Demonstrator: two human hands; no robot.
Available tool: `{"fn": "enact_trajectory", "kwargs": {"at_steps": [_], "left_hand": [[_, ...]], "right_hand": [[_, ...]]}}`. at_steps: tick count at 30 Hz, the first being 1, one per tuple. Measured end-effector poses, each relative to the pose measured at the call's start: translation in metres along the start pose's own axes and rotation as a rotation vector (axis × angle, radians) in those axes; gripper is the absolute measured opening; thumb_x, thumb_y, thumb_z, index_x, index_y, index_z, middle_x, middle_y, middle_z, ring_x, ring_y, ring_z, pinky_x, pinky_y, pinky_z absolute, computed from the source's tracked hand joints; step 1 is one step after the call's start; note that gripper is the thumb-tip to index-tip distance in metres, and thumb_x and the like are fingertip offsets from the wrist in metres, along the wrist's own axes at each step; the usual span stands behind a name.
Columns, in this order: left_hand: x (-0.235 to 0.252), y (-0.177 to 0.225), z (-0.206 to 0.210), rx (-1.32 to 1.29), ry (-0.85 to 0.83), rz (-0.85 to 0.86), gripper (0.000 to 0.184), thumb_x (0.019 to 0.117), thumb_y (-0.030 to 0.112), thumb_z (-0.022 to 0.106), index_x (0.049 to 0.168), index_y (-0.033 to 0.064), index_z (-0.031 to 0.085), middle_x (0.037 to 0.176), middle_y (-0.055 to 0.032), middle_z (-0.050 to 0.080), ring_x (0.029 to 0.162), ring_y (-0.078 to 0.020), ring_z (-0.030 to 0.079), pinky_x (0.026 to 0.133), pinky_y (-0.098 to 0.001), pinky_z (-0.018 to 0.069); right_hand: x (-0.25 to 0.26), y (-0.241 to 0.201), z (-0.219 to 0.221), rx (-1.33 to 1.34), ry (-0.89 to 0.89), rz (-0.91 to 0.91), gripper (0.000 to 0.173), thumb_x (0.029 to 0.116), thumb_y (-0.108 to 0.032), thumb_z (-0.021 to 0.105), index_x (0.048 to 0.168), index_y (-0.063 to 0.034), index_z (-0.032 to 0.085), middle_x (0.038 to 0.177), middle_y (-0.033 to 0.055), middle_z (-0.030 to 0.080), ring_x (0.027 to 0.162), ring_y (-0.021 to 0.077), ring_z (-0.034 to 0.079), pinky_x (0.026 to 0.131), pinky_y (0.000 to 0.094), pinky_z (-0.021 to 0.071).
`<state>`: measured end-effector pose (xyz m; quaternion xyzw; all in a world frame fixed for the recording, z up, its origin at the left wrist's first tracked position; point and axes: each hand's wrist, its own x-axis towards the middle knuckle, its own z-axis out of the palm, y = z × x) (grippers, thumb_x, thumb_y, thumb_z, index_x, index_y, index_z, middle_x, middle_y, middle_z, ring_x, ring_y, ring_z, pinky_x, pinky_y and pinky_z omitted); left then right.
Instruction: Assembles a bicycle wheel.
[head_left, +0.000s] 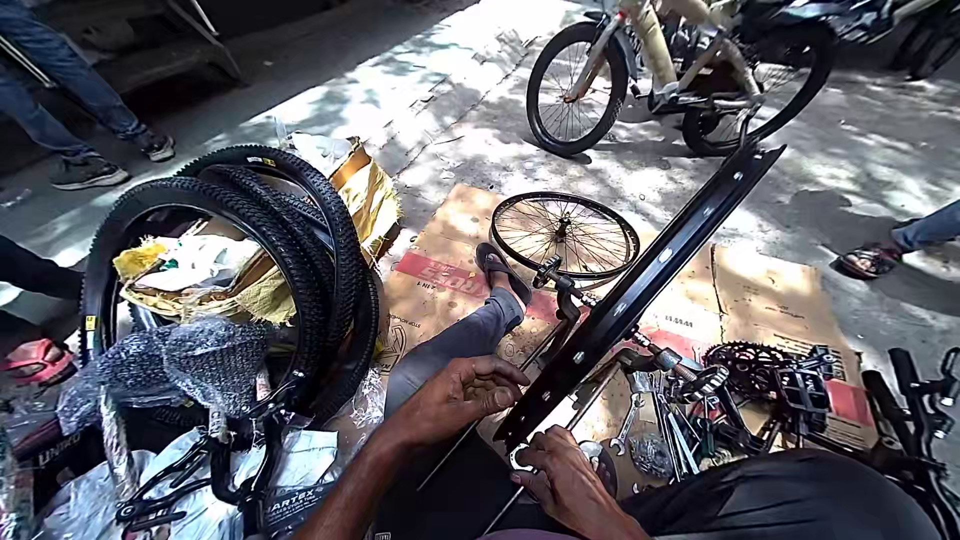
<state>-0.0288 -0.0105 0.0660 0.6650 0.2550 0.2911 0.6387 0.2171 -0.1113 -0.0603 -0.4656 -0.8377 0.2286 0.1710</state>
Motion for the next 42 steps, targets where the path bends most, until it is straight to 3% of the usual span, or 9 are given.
{"fn": "enact_trajectory", "kwargs": {"at_steps": [5, 9, 13, 26, 33, 36, 38, 40, 42], "left_hand": [[0.002, 0.021, 0.002, 0.187, 0.009, 0.122, 0.029, 0.0912, 0.021, 0.076, 0.116, 0.0073, 0.07, 0.101, -0.0035, 0.072, 0.087, -0.0147, 0.069, 0.078, -0.0317, 0.0601], [0.001, 0.018, 0.0, 0.519, -0.082, 0.084, 0.02, 0.0909, 0.032, 0.077, 0.097, 0.0132, 0.073, 0.089, 0.0059, 0.07, 0.084, -0.0043, 0.066, 0.079, -0.0256, 0.0576], [-0.001, 0.014, -0.001, 0.735, -0.184, -0.004, 0.025, 0.0919, 0.036, 0.075, 0.097, 0.0124, 0.072, 0.091, 0.0025, 0.07, 0.087, -0.0079, 0.065, 0.082, -0.0305, 0.0547], [-0.004, 0.009, 0.001, 0.763, -0.2, -0.008, 0.022, 0.0936, 0.035, 0.073, 0.097, 0.0131, 0.073, 0.091, 0.0033, 0.071, 0.088, -0.0071, 0.067, 0.083, -0.0321, 0.0563], [-0.003, -0.001, 0.008, 0.903, -0.339, -0.181, 0.03, 0.099, 0.037, 0.064, 0.093, 0.0081, 0.071, 0.087, -0.0083, 0.069, 0.086, -0.0243, 0.066, 0.081, -0.0477, 0.0517], [-0.006, 0.001, 0.0, 0.763, -0.269, -0.035, 0.032, 0.1012, 0.039, 0.06, 0.096, 0.0098, 0.072, 0.088, -0.0027, 0.069, 0.085, -0.0145, 0.066, 0.08, -0.0385, 0.0539], [-0.006, 0.005, -0.001, 0.539, -0.109, 0.11, 0.032, 0.1007, 0.04, 0.061, 0.097, 0.0108, 0.074, 0.09, 0.0029, 0.07, 0.086, -0.0064, 0.067, 0.081, -0.029, 0.057], [-0.004, 0.012, 0.0, 0.388, 0.014, 0.173, 0.025, 0.0927, 0.035, 0.074, 0.105, 0.0123, 0.074, 0.099, 0.004, 0.072, 0.093, -0.0076, 0.069, 0.085, -0.029, 0.0605], [-0.003, 0.013, -0.001, 0.471, 0.026, 0.154, 0.025, 0.0858, 0.033, 0.082, 0.102, 0.0157, 0.074, 0.1, 0.0063, 0.07, 0.097, -0.0067, 0.066, 0.087, -0.0278, 0.0585]], "right_hand": [[0.001, -0.001, 0.0, -0.009, 0.001, 0.006, 0.042, 0.1025, -0.054, 0.05, 0.095, -0.0199, 0.074, 0.084, 0.0019, 0.066, 0.089, 0.0201, 0.063, 0.097, 0.0404, 0.0447], [0.001, -0.001, 0.001, -0.008, 0.003, 0.014, 0.043, 0.1027, -0.054, 0.049, 0.095, -0.0199, 0.074, 0.084, 0.0014, 0.066, 0.089, 0.0194, 0.062, 0.096, 0.0397, 0.0441], [0.001, 0.0, 0.0, -0.008, 0.0, 0.006, 0.043, 0.1028, -0.054, 0.049, 0.095, -0.0198, 0.074, 0.085, 0.0014, 0.066, 0.09, 0.0193, 0.063, 0.096, 0.0395, 0.0444], [0.001, -0.002, 0.001, -0.015, 0.005, 0.011, 0.044, 0.1026, -0.055, 0.049, 0.095, -0.0202, 0.074, 0.084, 0.0003, 0.066, 0.089, 0.0183, 0.063, 0.096, 0.0393, 0.0448], [0.0, -0.002, 0.001, -0.002, 0.009, 0.008, 0.043, 0.1026, -0.054, 0.05, 0.096, -0.0198, 0.075, 0.086, 0.0011, 0.068, 0.089, 0.0186, 0.064, 0.097, 0.0397, 0.0449], [0.001, -0.002, 0.001, -0.002, 0.011, 0.012, 0.042, 0.1025, -0.054, 0.05, 0.096, -0.0203, 0.075, 0.086, 0.0008, 0.067, 0.089, 0.0186, 0.063, 0.096, 0.0392, 0.0449], [0.0, -0.001, 0.001, -0.003, 0.001, 0.013, 0.043, 0.1025, -0.055, 0.05, 0.096, -0.0202, 0.075, 0.085, 0.0012, 0.067, 0.089, 0.0191, 0.063, 0.096, 0.0394, 0.0445], [0.0, -0.001, 0.001, -0.005, -0.001, 0.009, 0.043, 0.1026, -0.054, 0.05, 0.096, -0.0199, 0.074, 0.085, 0.0013, 0.066, 0.09, 0.0193, 0.063, 0.096, 0.0394, 0.0446], [0.0, -0.001, 0.001, -0.002, 0.001, 0.009, 0.043, 0.1027, -0.054, 0.05, 0.096, -0.0199, 0.074, 0.086, 0.0015, 0.067, 0.09, 0.0191, 0.063, 0.096, 0.0396, 0.0447]]}}
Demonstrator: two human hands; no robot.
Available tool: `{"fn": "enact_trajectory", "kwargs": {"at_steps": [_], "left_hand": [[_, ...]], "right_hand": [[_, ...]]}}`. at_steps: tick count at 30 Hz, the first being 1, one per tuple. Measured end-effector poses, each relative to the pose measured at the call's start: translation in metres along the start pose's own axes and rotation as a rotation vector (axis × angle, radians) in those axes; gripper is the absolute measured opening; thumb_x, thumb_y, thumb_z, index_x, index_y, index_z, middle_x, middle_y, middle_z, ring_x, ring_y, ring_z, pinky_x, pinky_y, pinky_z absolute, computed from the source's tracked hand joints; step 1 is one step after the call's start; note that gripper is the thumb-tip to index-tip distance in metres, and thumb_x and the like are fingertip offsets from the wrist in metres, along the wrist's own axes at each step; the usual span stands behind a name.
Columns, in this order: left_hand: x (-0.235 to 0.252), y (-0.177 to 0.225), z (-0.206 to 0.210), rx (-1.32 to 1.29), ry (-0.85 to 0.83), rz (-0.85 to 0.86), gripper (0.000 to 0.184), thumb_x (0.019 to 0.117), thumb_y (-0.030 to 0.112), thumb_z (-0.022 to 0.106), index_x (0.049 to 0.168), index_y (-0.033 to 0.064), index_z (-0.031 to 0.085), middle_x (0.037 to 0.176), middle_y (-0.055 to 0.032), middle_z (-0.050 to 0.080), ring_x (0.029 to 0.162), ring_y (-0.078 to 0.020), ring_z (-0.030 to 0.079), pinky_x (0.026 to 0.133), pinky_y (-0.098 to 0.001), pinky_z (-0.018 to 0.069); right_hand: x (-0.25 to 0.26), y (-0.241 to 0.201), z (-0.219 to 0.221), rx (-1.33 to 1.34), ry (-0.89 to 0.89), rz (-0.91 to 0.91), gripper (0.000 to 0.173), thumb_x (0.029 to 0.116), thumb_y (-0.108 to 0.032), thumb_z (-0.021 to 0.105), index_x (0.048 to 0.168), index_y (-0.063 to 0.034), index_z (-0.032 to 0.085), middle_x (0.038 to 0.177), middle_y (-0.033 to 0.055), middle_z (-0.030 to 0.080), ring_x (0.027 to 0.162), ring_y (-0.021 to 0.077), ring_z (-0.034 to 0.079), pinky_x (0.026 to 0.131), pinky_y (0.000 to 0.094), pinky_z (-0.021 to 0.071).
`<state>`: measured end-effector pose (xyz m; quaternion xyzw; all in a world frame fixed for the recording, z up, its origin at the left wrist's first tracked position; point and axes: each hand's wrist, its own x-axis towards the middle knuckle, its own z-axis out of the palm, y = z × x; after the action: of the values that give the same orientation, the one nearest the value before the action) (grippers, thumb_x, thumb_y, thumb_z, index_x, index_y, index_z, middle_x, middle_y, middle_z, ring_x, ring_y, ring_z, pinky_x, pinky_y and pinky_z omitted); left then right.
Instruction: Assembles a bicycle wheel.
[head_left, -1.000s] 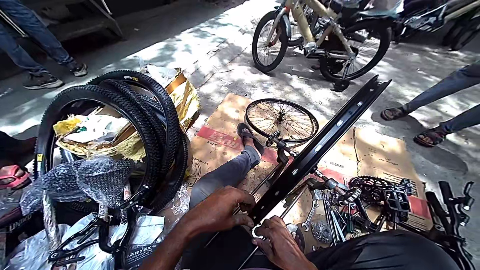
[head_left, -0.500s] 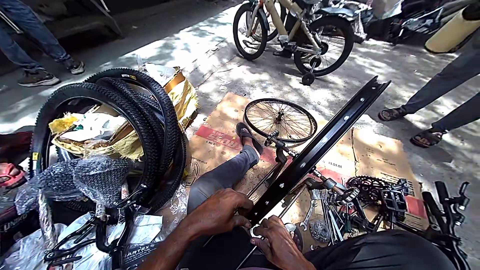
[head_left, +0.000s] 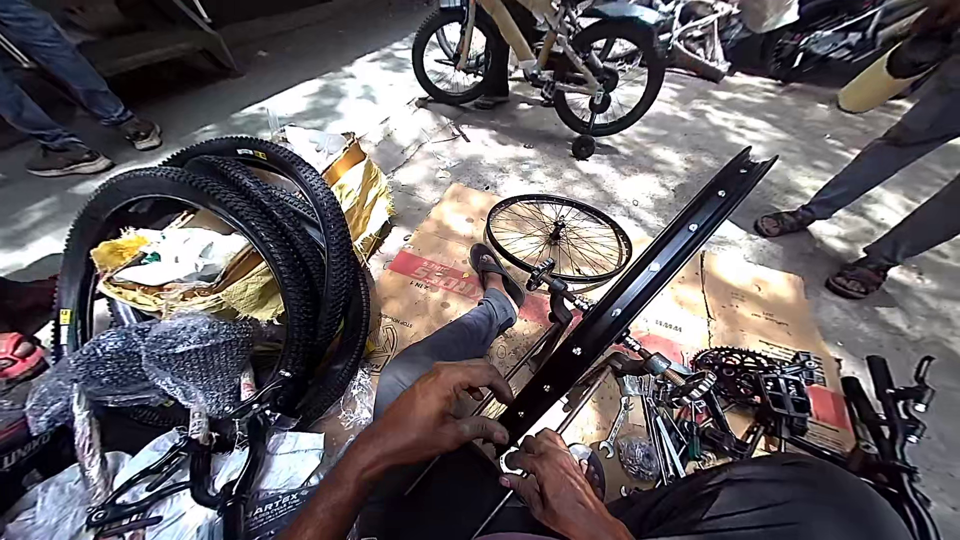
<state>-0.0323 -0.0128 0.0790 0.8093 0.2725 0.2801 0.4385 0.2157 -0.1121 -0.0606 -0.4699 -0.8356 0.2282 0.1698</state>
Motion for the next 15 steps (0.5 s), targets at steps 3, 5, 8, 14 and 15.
{"fn": "enact_trajectory", "kwargs": {"at_steps": [3, 5, 8, 14, 15], "left_hand": [[-0.001, -0.006, 0.004, 0.076, -0.071, -0.024, 0.021, 0.0891, 0.035, 0.078, 0.093, 0.0147, 0.074, 0.092, 0.0061, 0.071, 0.092, -0.0041, 0.066, 0.086, -0.0255, 0.0567], [0.0, -0.004, 0.004, 0.06, -0.07, -0.025, 0.021, 0.0907, 0.035, 0.076, 0.092, 0.0149, 0.074, 0.089, 0.0062, 0.071, 0.09, -0.0034, 0.067, 0.085, -0.0252, 0.0566], [0.003, -0.001, 0.002, 0.115, -0.096, -0.024, 0.019, 0.0901, 0.036, 0.076, 0.09, 0.0167, 0.074, 0.089, 0.0079, 0.071, 0.09, -0.0019, 0.066, 0.083, -0.0245, 0.0565], [-0.004, -0.013, 0.007, 0.073, -0.168, -0.088, 0.021, 0.0943, 0.034, 0.072, 0.098, 0.0133, 0.074, 0.096, 0.0048, 0.072, 0.094, -0.0047, 0.068, 0.088, -0.0281, 0.0573], [-0.005, -0.014, 0.008, 0.011, -0.13, -0.085, 0.022, 0.0952, 0.034, 0.071, 0.099, 0.0122, 0.074, 0.097, 0.0037, 0.073, 0.095, -0.0062, 0.068, 0.089, -0.0295, 0.0581]], "right_hand": [[0.0, 0.0, -0.001, 0.001, 0.001, 0.003, 0.042, 0.1026, -0.054, 0.05, 0.096, -0.0202, 0.075, 0.087, 0.0017, 0.067, 0.091, 0.0194, 0.063, 0.096, 0.0396, 0.0446], [0.001, -0.001, -0.002, 0.002, -0.008, 0.005, 0.043, 0.1027, -0.054, 0.05, 0.096, -0.0198, 0.075, 0.086, 0.0016, 0.067, 0.091, 0.0198, 0.063, 0.098, 0.04, 0.044], [-0.001, -0.001, -0.001, 0.006, -0.012, 0.009, 0.042, 0.1029, -0.053, 0.05, 0.096, -0.0193, 0.074, 0.086, 0.002, 0.066, 0.091, 0.0201, 0.063, 0.099, 0.0404, 0.0433], [0.0, -0.002, -0.003, 0.034, 0.005, 0.0, 0.038, 0.1027, -0.051, 0.052, 0.096, -0.0197, 0.074, 0.089, 0.0031, 0.066, 0.095, 0.0208, 0.063, 0.1, 0.0404, 0.0439], [-0.001, -0.002, -0.006, 0.076, 0.018, 0.006, 0.037, 0.1025, -0.048, 0.054, 0.098, -0.0188, 0.075, 0.094, 0.0052, 0.065, 0.098, 0.0217, 0.062, 0.099, 0.0395, 0.0448]]}}
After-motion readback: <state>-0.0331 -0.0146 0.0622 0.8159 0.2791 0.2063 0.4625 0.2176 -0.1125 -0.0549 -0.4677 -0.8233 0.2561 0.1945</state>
